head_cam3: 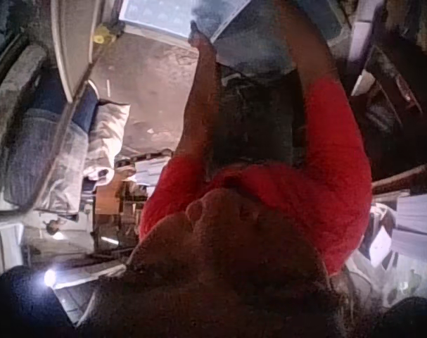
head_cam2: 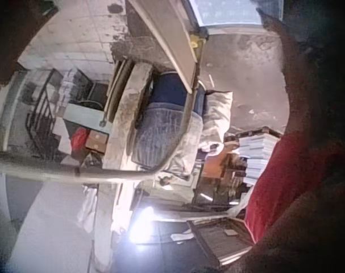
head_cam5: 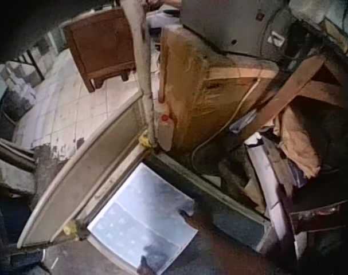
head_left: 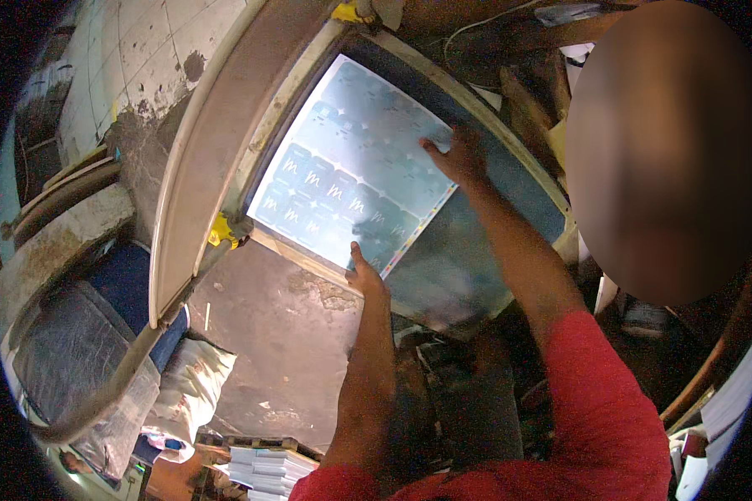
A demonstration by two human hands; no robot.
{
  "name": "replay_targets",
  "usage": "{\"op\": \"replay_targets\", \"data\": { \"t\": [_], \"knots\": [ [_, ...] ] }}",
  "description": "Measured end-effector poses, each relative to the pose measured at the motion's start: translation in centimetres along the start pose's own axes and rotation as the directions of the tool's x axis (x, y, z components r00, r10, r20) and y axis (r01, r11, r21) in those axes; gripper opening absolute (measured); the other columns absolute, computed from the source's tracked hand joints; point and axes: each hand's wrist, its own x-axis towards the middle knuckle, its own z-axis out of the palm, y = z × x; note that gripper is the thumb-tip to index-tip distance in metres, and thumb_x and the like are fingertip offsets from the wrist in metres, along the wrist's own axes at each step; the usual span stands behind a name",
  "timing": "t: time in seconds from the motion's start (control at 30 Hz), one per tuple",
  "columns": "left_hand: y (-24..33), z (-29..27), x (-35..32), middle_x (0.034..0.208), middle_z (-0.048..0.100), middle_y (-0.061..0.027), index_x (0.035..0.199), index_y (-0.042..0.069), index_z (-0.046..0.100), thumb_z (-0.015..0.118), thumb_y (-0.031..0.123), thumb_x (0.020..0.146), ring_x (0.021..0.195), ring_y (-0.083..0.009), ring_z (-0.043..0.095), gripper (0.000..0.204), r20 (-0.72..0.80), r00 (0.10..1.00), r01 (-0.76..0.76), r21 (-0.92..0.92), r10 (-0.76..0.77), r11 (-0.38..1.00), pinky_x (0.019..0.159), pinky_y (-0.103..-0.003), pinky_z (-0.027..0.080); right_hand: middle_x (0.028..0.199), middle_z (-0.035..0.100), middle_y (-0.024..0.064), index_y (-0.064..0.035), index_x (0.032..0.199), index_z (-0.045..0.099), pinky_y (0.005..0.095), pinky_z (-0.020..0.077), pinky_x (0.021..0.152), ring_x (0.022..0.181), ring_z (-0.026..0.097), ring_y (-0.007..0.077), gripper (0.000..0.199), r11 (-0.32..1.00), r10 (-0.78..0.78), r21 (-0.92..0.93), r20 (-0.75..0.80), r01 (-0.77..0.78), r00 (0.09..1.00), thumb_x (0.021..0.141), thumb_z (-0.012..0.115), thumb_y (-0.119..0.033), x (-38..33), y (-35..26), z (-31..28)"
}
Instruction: The person organizes printed paper sheets on a workbench, aligns a stack of them, and then uses a sheet to wrap around the stack.
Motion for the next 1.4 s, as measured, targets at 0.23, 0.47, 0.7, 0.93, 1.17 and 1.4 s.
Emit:
{"op": "replay_targets", "data": {
  "t": [0.23,0.47,0.7,0.93,1.17,1.4],
  "knots": [
    [5.4,-2.0,-4.5,0.115,0.063,-0.0205,0.124,-0.009,0.055,0.067,0.062,0.083,0.097,-0.0302,0.066,0.082,0.229,0.972,0.059,0.009,-0.060,0.998,0.081,-0.040,0.055,0.106,0.066,0.0279,0.0052,0.114,0.063,0.0466,0.0497,0.093,0.101,0.065,0.0364,0.094,0.947,-0.239,0.202,-0.079,0.250,0.968,0.078,0.055,-0.080,2.0,2.2,-1.6],
    [9.7,-14.7,-5.2,0.113,0.066,-0.0205,0.120,-0.010,0.060,0.063,0.045,0.095,0.092,-0.0273,0.064,0.061,0.304,0.920,-0.377,0.513,0.248,0.771,0.081,-0.039,0.053,0.065,0.065,0.0228,0.0038,0.073,0.071,0.0482,0.0547,0.067,0.068,0.068,0.0389,0.098,0.946,0.278,0.095,0.254,-0.310,0.926,0.074,0.044,-0.090,-10.4,-0.1,-7.6],
    [12.2,-26.8,-25.2,0.120,0.063,-0.0162,0.128,-0.009,0.051,0.067,0.053,0.089,0.098,-0.0265,0.062,0.075,0.516,0.851,-0.430,0.586,0.092,0.687,0.085,-0.046,0.053,0.084,0.068,0.0240,0.0026,0.087,0.068,0.0496,0.0529,0.074,0.082,0.068,0.0404,0.079,0.912,0.388,0.110,0.087,-0.396,0.917,0.080,0.057,-0.076,-38.3,-3.5,-27.3],
    [7.8,-28.1,-45.9,0.120,0.062,-0.0179,0.123,-0.006,0.054,0.069,0.049,0.087,0.100,-0.0304,0.061,0.067,0.720,0.693,-0.545,0.494,0.033,0.677,0.086,-0.046,0.051,0.077,0.065,0.0158,-0.0050,0.086,0.071,0.0452,0.0525,0.074,0.079,0.064,0.0376,0.060,0.926,0.254,0.319,-0.135,-0.200,0.958,0.078,0.069,-0.065,-63.7,-1.3,-52.0],
    [2.3,-23.7,-66.9,0.126,0.059,-0.0188,0.127,-0.004,0.053,0.069,0.041,0.088,0.107,-0.0341,0.059,0.061,0.955,0.250,-0.866,0.294,-0.158,0.404,0.091,-0.044,0.048,0.077,0.065,0.0081,-0.0046,0.076,0.066,0.0350,0.0505,0.063,0.072,0.062,0.0204,0.049,0.772,0.541,0.632,-0.589,-0.075,0.600,0.060,0.094,-0.041,-82.1,14.0,-62.3],
    [-18.4,-18.0,-78.7,0.132,0.056,-0.0169,0.132,0.001,0.050,0.076,0.040,0.084,0.115,-0.0324,0.058,0.067,0.821,-0.180,-0.747,0.243,-0.541,0.619,0.098,-0.048,0.049,0.091,0.064,0.0113,0.0056,0.104,0.057,0.0366,0.0505,0.080,0.090,0.060,0.0190,0.060,0.894,0.448,0.392,-0.806,-0.217,0.387,0.076,0.083,-0.040,-91.5,35.4,-74.0]
  ]
}}
